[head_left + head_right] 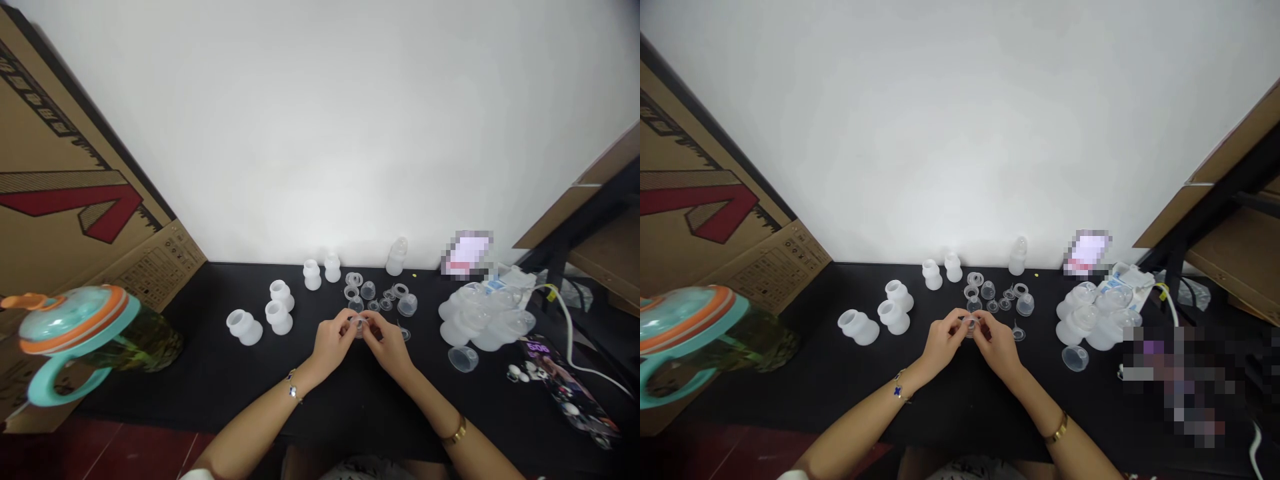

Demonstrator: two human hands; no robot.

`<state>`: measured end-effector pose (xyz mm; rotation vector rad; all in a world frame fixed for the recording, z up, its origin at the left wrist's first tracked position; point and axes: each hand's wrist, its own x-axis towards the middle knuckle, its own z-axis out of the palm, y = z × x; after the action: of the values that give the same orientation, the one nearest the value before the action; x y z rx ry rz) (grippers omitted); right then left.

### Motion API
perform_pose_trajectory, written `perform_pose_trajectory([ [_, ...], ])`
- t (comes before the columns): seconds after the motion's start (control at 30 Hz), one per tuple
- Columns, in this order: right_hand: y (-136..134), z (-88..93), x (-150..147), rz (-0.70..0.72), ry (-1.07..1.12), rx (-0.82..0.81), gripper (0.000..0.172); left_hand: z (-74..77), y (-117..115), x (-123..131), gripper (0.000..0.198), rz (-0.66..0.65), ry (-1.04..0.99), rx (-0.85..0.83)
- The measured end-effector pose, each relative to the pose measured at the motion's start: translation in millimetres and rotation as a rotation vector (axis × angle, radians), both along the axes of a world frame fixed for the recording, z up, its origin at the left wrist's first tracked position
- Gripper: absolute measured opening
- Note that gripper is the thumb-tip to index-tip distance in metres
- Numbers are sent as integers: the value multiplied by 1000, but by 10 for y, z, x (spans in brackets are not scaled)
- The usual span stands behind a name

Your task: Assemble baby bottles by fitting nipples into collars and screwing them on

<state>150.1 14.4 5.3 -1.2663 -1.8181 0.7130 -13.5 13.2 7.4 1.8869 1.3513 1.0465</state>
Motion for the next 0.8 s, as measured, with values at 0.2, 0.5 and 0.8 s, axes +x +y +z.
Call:
perform_pose_trajectory([
  [0.2,-4,-5,5,0,3,-10,20,21,-7,15,25,5,-11,-4],
  [0.5,4,-15,20,3,10,-11,19,10,-17,19,23,-3,-1,-7],
  [0.8,3,-1,20,-3,13,-19,20,10,-20,28,22,7,-24,-23],
])
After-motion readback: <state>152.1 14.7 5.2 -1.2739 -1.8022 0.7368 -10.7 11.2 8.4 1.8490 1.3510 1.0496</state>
